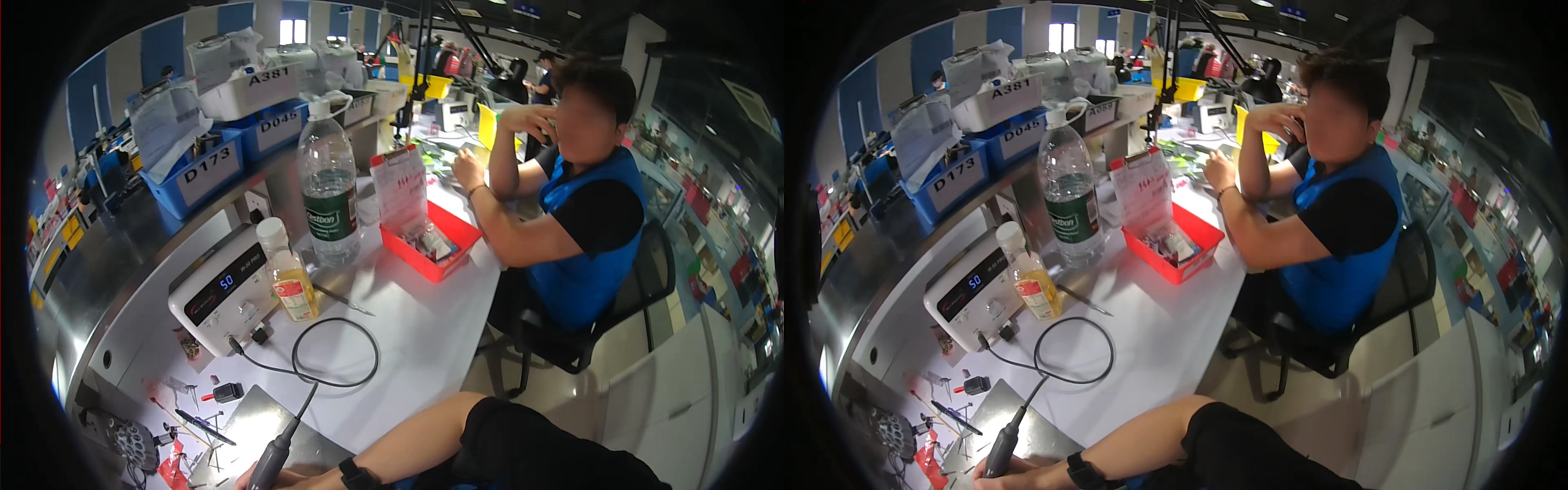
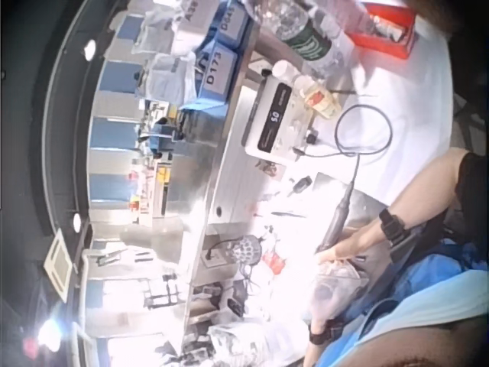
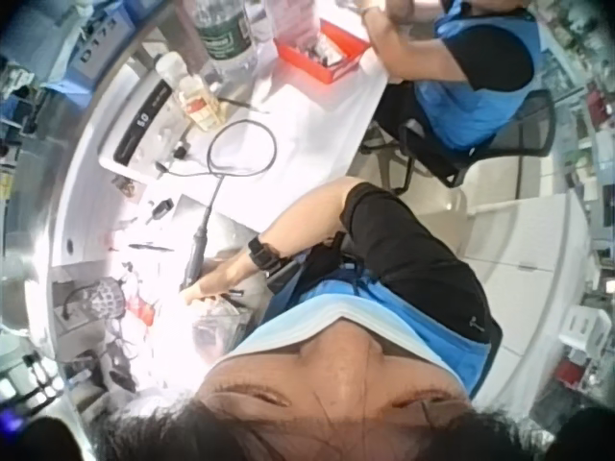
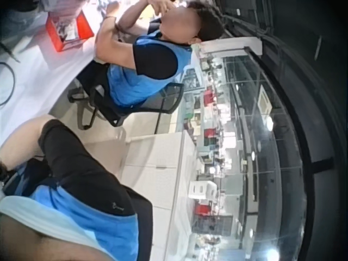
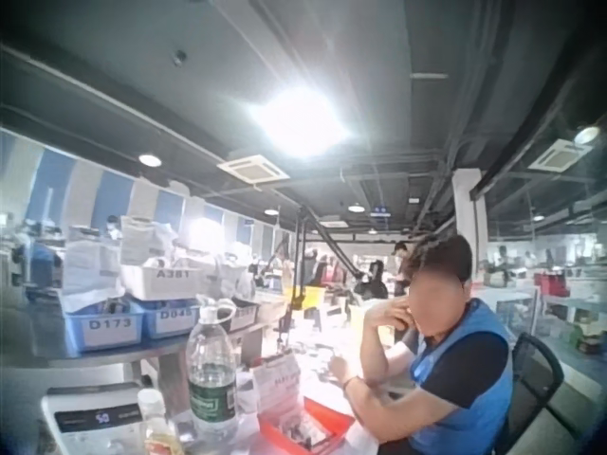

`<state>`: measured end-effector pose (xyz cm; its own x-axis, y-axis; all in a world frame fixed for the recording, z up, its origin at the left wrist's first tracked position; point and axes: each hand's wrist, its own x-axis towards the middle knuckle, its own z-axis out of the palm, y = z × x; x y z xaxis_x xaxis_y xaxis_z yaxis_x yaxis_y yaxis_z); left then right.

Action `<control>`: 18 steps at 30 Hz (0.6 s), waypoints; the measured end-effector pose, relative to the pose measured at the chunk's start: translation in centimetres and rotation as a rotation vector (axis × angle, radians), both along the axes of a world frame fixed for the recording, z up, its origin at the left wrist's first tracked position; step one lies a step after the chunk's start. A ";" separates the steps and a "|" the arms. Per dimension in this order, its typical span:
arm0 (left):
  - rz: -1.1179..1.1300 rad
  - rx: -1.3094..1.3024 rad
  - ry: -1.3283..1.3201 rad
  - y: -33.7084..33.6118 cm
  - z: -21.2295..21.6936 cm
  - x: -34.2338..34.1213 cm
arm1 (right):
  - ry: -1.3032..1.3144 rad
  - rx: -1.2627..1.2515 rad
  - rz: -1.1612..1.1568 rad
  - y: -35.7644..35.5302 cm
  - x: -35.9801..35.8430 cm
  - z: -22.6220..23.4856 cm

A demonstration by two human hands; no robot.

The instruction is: Using a rotary tool to grind or polish a metal dental frame/appliance on a metal plate.

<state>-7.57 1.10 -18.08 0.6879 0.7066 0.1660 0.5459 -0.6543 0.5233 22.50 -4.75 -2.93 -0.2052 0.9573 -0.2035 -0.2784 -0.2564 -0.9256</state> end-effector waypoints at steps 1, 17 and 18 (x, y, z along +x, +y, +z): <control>0.018 0.014 -0.005 -0.7 0.1 0.4 | -0.003 -0.007 0.000 -0.1 0.4 0.0; 0.186 -0.371 0.079 -5.4 13.6 3.6 | 0.176 0.090 -0.054 0.7 0.7 -0.4; 0.187 -0.407 0.046 -5.6 13.7 3.9 | 0.151 0.059 -0.056 0.9 0.7 -0.3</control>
<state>-3.63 -4.47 -4.36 0.5425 0.8206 -0.1794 0.6639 -0.2880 0.6901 23.24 -3.88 -3.23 -0.1757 0.9774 -0.1176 -0.4279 -0.1834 -0.8850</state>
